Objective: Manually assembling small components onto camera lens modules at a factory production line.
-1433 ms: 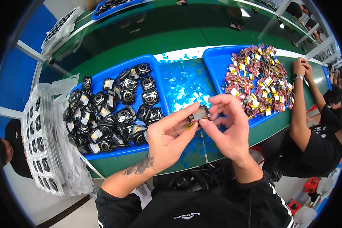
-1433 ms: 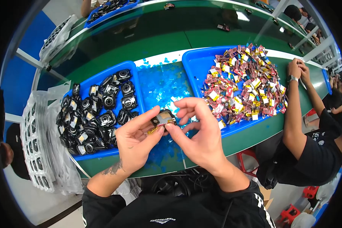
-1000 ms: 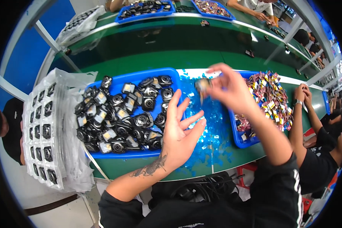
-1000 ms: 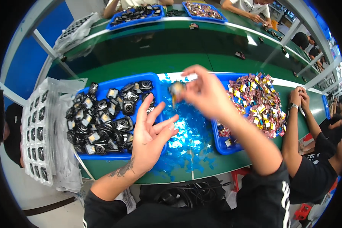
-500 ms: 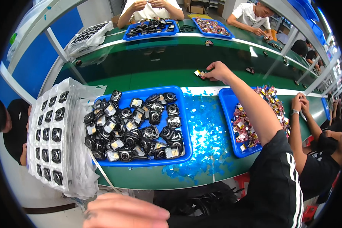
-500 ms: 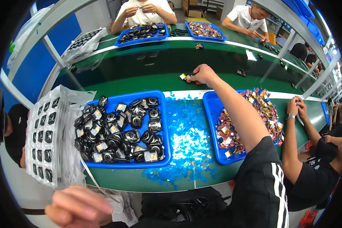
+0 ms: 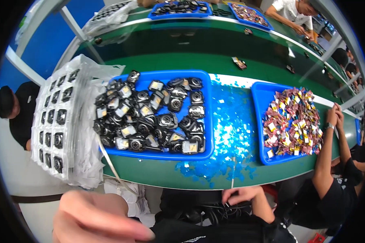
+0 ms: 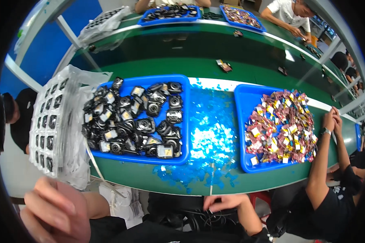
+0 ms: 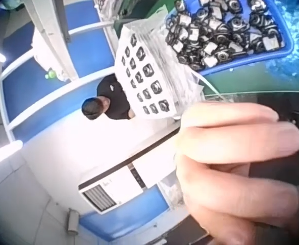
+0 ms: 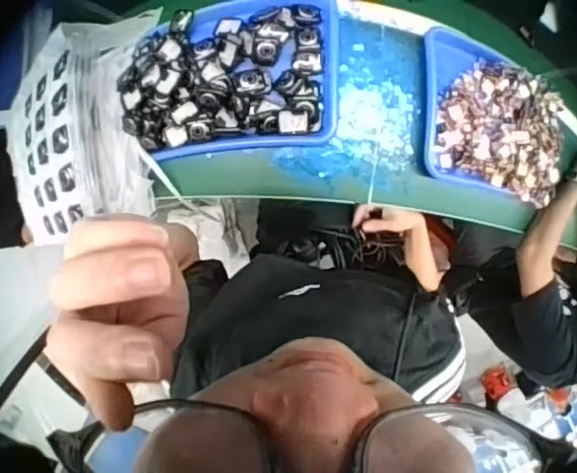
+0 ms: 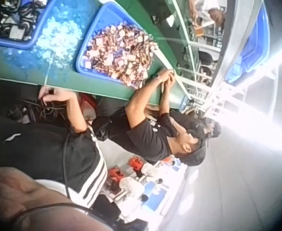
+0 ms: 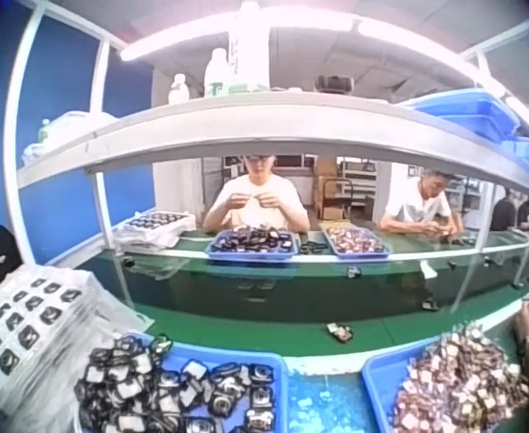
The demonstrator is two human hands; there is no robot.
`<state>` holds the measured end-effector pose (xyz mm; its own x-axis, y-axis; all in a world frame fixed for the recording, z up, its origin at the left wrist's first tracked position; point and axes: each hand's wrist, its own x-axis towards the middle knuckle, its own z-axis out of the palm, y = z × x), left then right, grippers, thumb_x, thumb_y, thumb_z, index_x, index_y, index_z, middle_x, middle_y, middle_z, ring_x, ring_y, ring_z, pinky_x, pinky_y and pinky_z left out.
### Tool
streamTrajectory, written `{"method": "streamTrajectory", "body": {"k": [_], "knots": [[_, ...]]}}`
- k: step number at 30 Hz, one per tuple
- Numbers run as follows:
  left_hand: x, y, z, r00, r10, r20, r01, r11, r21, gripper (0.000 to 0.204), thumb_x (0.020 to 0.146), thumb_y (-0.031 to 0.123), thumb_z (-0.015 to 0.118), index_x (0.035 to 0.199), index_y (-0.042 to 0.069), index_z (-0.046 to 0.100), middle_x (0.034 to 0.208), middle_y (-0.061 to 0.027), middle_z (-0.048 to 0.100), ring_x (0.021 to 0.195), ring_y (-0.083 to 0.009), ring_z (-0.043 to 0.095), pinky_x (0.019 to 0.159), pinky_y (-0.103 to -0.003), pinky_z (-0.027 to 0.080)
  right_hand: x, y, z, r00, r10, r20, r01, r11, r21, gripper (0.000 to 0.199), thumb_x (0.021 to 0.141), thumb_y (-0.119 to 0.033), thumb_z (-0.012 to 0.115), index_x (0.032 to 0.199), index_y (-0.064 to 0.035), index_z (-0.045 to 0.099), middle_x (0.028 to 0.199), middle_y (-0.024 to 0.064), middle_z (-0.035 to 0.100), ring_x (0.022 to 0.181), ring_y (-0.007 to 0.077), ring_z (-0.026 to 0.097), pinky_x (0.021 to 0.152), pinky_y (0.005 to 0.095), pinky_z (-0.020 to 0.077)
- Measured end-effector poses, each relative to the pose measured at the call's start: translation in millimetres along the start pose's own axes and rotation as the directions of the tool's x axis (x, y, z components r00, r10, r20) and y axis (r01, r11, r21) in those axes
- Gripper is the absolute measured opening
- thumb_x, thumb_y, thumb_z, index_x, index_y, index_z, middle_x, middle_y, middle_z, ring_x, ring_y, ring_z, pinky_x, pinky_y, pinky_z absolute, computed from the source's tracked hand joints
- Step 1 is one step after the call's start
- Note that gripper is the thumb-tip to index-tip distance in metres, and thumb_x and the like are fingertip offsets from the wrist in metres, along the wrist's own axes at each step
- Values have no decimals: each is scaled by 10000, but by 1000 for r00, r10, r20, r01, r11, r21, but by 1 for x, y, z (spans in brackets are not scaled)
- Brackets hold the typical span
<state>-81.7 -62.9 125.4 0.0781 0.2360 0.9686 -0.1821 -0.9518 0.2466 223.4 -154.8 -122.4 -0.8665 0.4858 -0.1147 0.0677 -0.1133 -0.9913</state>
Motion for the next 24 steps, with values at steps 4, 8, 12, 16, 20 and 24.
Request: {"method": "streamTrajectory", "body": {"k": [4, 8, 12, 16, 20, 24], "knots": [[-25, -16, -33, 982, 135, -133, -62, 891, 449, 99, 865, 133, 616, 912, 54, 650, 886, -126, 656, 735, -281, 622, 648, -376, 544, 5, 38, -48, 999, -46, -28, 41, 987, -152, 241, 967, -172, 568, 1112, 13, 621, 1050, 111, 653, 928, 202, 614, 836, 325, 483], [-84, -14, -60, 948, -189, -255, 314, 679, 664, 264, 822, -149, 450, 997, -51, 621, 862, -153, 665, 848, -301, 640, 789, -393, 521, 37, 41, -133, 994, -113, -4, 104, 924, -369, 247, 961, -190, 567, 1112, 0, 612, 1046, 114, 655, 921, 214, 619, 818, 338, 489], [-141, 11, -56, 902, -354, -248, 410, 519, 750, 245, 779, -148, 514, 924, -25, 669, 862, -122, 684, 831, -279, 649, 782, -362, 518, 75, 41, -208, 990, -135, 26, 129, 844, -521, 254, 955, -208, 565, 1113, -13, 604, 1041, 116, 657, 914, 226, 624, 799, 350, 494], [-149, 42, -68, 874, -408, -262, 441, 444, 780, 246, 755, -159, 548, 914, -24, 678, 862, -126, 690, 817, -289, 660, 776, -359, 519, 126, 28, -272, 989, -140, 50, 139, 750, -647, 261, 948, -226, 564, 1113, -26, 596, 1037, 119, 658, 907, 238, 629, 781, 363, 500], [-155, 51, -74, 831, -400, -386, 528, 354, 772, 211, 818, -152, 530, 920, -43, 678, 853, -144, 687, 822, -245, 642, 757, -331, 518, 176, 14, -335, 986, -158, 45, 137, 638, -758, 269, 942, -244, 563, 1114, -39, 587, 1033, 122, 660, 900, 249, 634, 763, 375, 505], [-148, 44, -80, 825, -459, -331, 500, 317, 806, 194, 823, -125, 568, 954, -39, 683, 882, -134, 690, 831, -219, 645, 733, -303, 518, 200, 7, -379, 979, -201, -36, 78, 531, -844, 276, 935, -262, 561, 1114, -52, 579, 1029, 125, 662, 893, 261, 639, 745, 388, 510]]}}
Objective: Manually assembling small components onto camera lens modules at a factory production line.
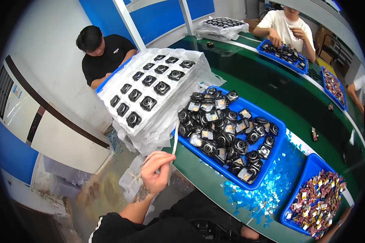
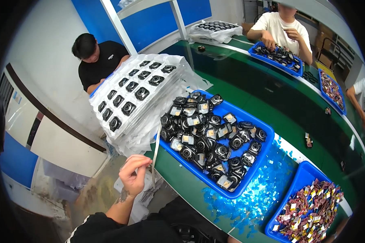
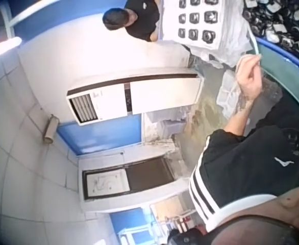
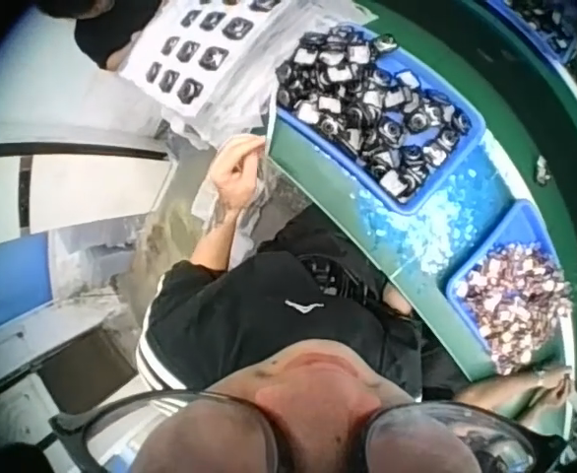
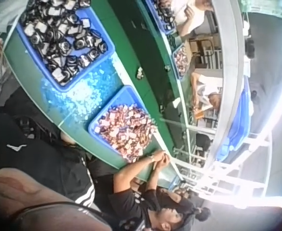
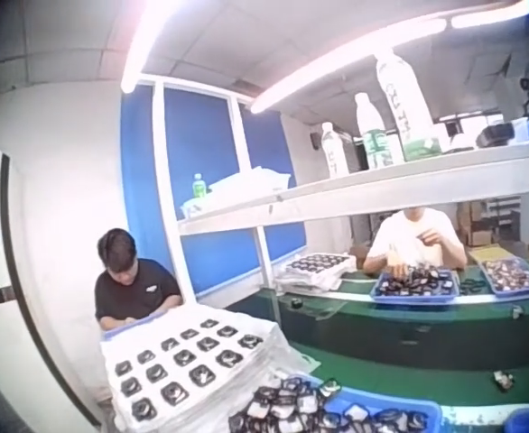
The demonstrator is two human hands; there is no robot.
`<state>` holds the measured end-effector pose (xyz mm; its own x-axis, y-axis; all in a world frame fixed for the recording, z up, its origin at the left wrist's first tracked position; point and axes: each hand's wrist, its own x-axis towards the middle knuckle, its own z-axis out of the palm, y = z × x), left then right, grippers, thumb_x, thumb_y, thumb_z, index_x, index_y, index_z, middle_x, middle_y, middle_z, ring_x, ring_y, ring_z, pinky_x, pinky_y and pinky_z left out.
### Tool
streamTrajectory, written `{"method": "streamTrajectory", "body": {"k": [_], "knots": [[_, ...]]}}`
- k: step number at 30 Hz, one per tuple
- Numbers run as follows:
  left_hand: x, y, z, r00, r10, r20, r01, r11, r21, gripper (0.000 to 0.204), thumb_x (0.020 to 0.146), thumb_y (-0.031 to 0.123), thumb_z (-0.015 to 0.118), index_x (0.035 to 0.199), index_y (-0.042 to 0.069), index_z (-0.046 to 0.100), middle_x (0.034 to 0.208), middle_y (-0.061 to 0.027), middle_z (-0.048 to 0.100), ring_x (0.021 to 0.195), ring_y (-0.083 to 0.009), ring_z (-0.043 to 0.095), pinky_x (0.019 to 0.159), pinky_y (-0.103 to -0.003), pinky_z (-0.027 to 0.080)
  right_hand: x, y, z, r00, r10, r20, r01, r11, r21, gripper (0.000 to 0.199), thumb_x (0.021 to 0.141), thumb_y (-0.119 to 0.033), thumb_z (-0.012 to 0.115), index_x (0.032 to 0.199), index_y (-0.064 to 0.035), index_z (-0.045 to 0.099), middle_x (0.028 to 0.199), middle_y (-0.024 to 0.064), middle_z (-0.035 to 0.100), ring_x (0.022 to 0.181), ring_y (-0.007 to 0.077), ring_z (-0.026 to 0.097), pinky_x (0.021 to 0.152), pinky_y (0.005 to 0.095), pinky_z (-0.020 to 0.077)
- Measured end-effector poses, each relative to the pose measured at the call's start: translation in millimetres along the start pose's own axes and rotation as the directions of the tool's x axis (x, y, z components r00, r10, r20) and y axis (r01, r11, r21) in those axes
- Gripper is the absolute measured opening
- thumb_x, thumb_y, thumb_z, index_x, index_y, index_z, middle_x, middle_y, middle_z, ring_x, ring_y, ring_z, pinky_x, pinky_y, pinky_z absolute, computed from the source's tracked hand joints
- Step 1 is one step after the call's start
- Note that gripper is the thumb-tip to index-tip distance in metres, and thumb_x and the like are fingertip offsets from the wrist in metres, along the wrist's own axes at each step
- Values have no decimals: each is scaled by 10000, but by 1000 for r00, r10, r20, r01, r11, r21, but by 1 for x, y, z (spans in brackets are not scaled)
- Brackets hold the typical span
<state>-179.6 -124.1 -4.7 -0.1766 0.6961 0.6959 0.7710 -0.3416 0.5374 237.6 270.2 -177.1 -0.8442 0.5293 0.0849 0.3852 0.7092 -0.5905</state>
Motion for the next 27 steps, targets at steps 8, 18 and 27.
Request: {"method": "streamTrajectory", "body": {"k": [8, 18, 27], "knots": [[58, -19, 36, 984, -107, 141, 68, 963, 260, 292, 840, 58, 659, 1128, 17, 641, 1056, -152, 652, 952, -352, 626, 834, -401, 501, 7, 24, -86, 954, 123, -274, -205, 934, -294, 292, 923, -298, 558, 1115, -78, 562, 1020, 130, 665, 879, 284, 648, 709, 413, 521], [85, -68, 54, 930, -216, 298, -45, 738, 673, 534, 851, 198, 695, 1317, 39, 488, 1214, -211, 599, 1045, -394, 621, 859, -462, 504, -399, -34, -143, 430, 539, -724, -902, 229, -365, 313, 907, -343, 555, 1116, -110, 540, 1009, 137, 669, 861, 314, 661, 663, 444, 535], [91, -80, 57, 952, -172, 254, 70, 928, 366, 622, 759, 8, 761, 1324, 23, 503, 1023, -121, 554, 659, -165, 523, 605, -269, 457, -570, -95, -114, 93, 386, -918, -898, -366, -244, 333, 892, -384, 552, 1117, -139, 521, 1000, 144, 673, 845, 340, 672, 622, 473, 547]]}}
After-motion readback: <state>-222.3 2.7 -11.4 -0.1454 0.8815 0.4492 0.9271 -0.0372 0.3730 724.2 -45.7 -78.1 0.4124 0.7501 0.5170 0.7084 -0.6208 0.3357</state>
